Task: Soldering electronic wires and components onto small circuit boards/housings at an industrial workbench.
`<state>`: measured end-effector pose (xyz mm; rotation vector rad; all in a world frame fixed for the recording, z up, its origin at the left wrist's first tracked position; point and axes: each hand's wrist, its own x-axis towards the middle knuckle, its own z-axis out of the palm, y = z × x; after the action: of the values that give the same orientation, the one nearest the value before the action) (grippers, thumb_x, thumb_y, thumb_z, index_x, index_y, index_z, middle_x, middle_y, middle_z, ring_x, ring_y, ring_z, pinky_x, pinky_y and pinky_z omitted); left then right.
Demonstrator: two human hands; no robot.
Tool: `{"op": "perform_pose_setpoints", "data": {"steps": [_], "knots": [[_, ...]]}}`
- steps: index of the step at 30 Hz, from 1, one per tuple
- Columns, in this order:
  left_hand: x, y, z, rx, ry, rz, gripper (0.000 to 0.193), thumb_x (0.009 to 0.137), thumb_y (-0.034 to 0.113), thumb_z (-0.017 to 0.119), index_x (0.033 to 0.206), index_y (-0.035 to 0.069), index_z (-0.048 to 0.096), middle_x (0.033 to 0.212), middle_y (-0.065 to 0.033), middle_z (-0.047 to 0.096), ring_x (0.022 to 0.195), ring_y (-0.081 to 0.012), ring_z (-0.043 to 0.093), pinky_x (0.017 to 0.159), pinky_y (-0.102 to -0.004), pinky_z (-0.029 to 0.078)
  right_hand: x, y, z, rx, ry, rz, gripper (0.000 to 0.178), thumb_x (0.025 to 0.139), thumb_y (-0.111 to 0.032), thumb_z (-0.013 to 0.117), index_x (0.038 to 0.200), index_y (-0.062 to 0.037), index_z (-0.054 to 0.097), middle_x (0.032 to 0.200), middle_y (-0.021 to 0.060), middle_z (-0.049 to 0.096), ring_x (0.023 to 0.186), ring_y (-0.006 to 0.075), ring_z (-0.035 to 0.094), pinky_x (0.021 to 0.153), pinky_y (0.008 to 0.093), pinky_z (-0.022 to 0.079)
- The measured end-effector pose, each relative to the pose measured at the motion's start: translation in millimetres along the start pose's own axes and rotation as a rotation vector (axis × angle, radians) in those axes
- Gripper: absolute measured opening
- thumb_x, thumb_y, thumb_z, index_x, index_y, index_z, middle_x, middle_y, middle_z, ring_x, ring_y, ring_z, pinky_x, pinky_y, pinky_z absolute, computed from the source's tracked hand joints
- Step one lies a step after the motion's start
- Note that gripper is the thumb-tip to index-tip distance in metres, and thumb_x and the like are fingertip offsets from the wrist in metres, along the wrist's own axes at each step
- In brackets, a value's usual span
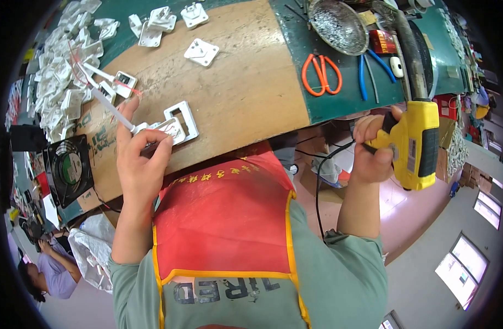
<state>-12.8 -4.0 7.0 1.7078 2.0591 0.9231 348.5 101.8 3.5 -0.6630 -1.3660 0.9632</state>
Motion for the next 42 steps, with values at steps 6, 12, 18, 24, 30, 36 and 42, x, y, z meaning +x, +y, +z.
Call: {"op": "perform_pose_setpoints", "data": {"steps": [6, 12, 18, 24, 30, 36, 42], "knots": [[1, 2, -2, -0.044, -0.008, -0.029, 0.005, 0.076, 0.005, 0.074, 0.075, 0.004, 0.069, 0.15, -0.0193, 0.044, 0.141, -0.0392, 0.037, 0.11, -0.0414, 0.037, 13, 14, -12, -0.125, 0.208, 0.361, 0.048, 0.095, -0.018, 0.061, 0.134, 0.0061, 0.044, 0.074, 0.0057, 0.052, 0.059, 0.0113, 0.05, 0.049, 0.0235, 0.04], [1, -1, -1, -0.066, -0.013, -0.032, 0.006, 0.075, 0.006, 0.074, 0.075, 0.005, 0.069, 0.148, -0.02, 0.045, 0.142, -0.0396, 0.035, 0.113, -0.0445, 0.033, 15, 17, -3, 0.038, 0.124, 0.396, 0.053, 0.096, -0.027, 0.059, 0.135, 0.0062, 0.042, 0.073, 0.0054, 0.049, 0.059, 0.0138, 0.049, 0.054, 0.0274, 0.042], [4, 0, 1, -0.04, 0.003, 0.035, 0.005, 0.075, 0.008, 0.075, 0.076, 0.007, 0.07, 0.147, -0.0223, 0.045, 0.142, -0.0427, 0.034, 0.114, -0.0488, 0.03, 4, 26, 23, 0.192, -0.004, 0.491, 0.072, 0.092, -0.05, 0.062, 0.136, 0.0038, 0.042, 0.073, 0.0036, 0.048, 0.059, 0.0132, 0.047, 0.054, 0.0266, 0.039], [3, -2, -2, -0.01, -0.007, 0.038, 0.005, 0.075, 0.008, 0.075, 0.077, 0.007, 0.071, 0.146, -0.0234, 0.045, 0.141, -0.0429, 0.035, 0.112, -0.0487, 0.033, 1, 38, 60, 0.353, -0.118, 0.521, 0.064, 0.099, -0.047, 0.05, 0.137, 0.0027, 0.041, 0.073, 0.0022, 0.046, 0.056, 0.0107, 0.044, 0.055, 0.0262, 0.038], [1, -10, -9, -0.083, -0.059, 0.072, 0.023, 0.074, 0.009, 0.081, 0.094, 0.007, 0.071, 0.149, -0.0221, 0.045, 0.143, -0.0386, 0.036, 0.115, -0.0458, 0.027, 3, 48, 72, 0.398, -0.122, 0.562, 0.062, 0.098, -0.048, 0.051, 0.137, 0.0011, 0.043, 0.072, 0.001, 0.046, 0.054, 0.0099, 0.042, 0.053, 0.0262, 0.038], [3, -11, -17, -0.353, 0.057, -0.037, 0.057, 0.064, 0.013, 0.089, 0.115, 0.007, 0.065, 0.129, -0.0156, 0.056, 0.129, -0.0355, 0.049, 0.111, -0.0502, 0.035, 6, 50, 68, 0.4, -0.084, 0.612, 0.071, 0.092, -0.051, 0.059, 0.136, 0.0023, 0.043, 0.07, 0.0024, 0.046, 0.054, 0.0126, 0.044, 0.054, 0.0278, 0.038], [13, -11, -34, 0.065, -0.174, 0.155, 0.064, 0.061, 0.017, 0.091, 0.12, 0.01, 0.067, 0.116, -0.0111, 0.058, 0.128, -0.0332, 0.049, 0.102, -0.0441, 0.046, 4, 52, 66, 0.414, -0.112, 0.586, 0.07, 0.093, -0.05, 0.059, 0.137, 0.0007, 0.042, 0.072, 0.0024, 0.046, 0.055, 0.0125, 0.045, 0.054, 0.0277, 0.038]]}}
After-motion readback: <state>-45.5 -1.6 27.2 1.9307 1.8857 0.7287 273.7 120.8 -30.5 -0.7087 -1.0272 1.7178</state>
